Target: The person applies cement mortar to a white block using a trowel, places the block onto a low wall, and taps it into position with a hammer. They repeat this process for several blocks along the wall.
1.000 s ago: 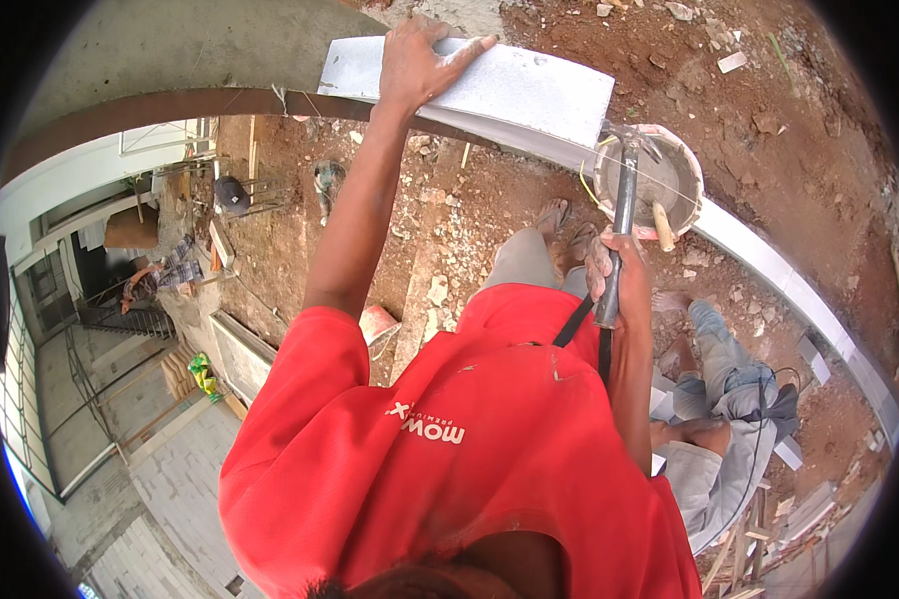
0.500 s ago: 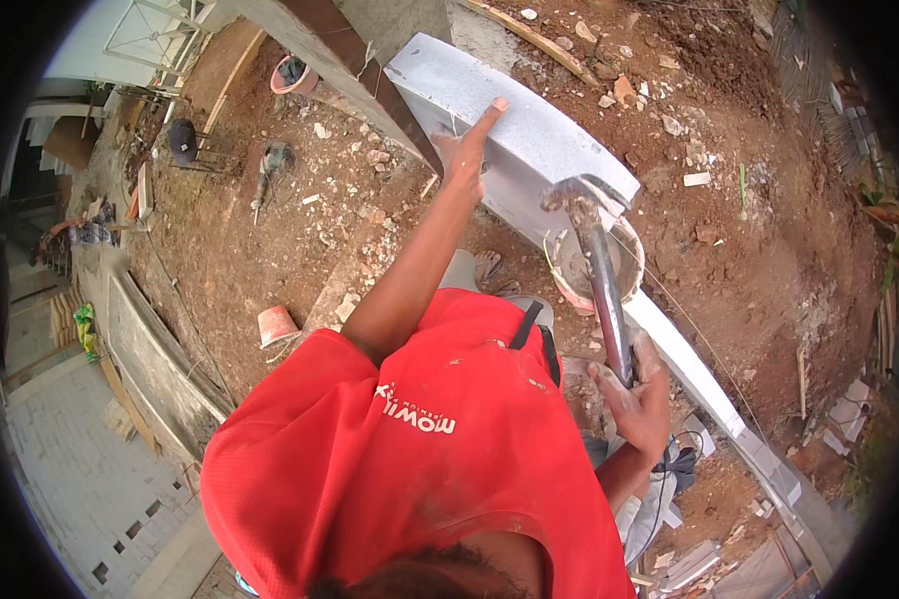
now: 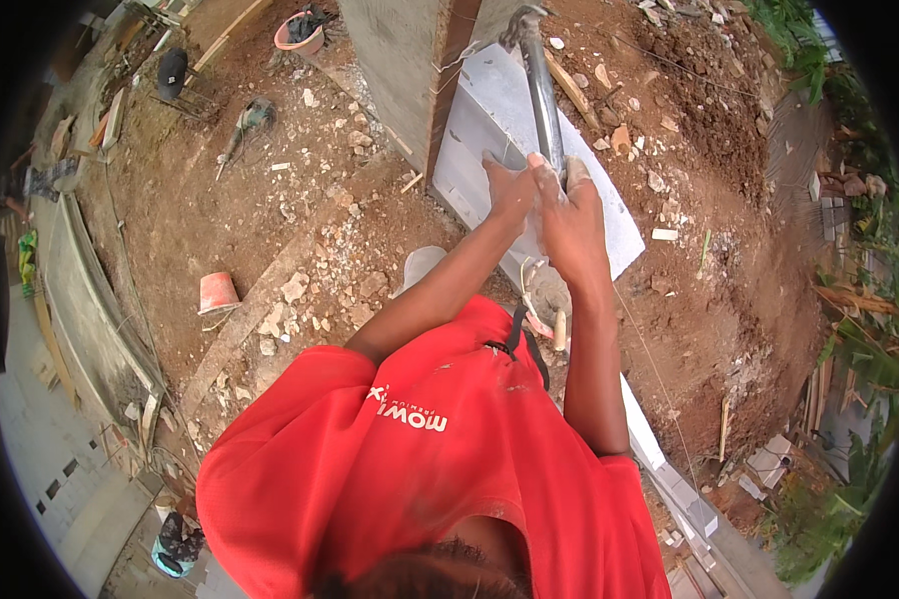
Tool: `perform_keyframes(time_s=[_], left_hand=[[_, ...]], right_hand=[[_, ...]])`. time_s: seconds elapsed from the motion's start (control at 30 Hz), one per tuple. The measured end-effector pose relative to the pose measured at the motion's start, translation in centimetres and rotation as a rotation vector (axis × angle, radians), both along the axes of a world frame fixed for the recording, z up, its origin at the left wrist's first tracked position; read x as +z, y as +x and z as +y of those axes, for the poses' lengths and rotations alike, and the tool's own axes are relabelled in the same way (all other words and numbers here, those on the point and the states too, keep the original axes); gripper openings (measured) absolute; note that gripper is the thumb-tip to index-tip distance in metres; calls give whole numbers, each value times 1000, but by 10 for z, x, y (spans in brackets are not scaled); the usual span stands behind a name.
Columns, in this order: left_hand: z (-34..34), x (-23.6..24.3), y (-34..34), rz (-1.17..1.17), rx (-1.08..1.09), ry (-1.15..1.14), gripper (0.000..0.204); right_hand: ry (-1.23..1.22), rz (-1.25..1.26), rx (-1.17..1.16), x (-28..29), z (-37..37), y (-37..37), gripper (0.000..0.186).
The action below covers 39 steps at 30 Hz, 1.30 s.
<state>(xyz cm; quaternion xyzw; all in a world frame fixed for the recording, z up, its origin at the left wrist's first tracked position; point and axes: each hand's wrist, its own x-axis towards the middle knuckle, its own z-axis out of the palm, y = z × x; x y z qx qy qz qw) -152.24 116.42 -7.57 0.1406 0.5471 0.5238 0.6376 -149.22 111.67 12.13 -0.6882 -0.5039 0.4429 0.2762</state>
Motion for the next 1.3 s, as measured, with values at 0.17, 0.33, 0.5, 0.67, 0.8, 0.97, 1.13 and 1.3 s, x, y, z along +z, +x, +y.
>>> perform_keyframes(time_s=[0.17,0.33,0.5,0.67,0.8,0.97,1.13,1.3], left_hand=[[-5,27,5,48,-4,-23,141],[-4,12,0,9,36,9,144],[-10,14,11,77,40,-42,144],[6,-21,14,-65,101,14,145],[-9,-20,20,-49,88,-27,144],[2,27,-9,210,-82,-130,142],[-7,62,-49,664,162,617,100],[81,120,-62,1045,-448,1372,68]], right_hand=[[280,6,-68,-13,-20,13,35],[34,-203,89,-37,-1,25,36],[177,-272,33,-44,-19,23,44],[120,-284,96,-33,-12,18,44],[105,-388,183,-54,-3,38,42],[48,36,-120,0,-46,44,33],[430,56,-406,19,-131,94,16],[546,257,-520,16,-158,93,27]])
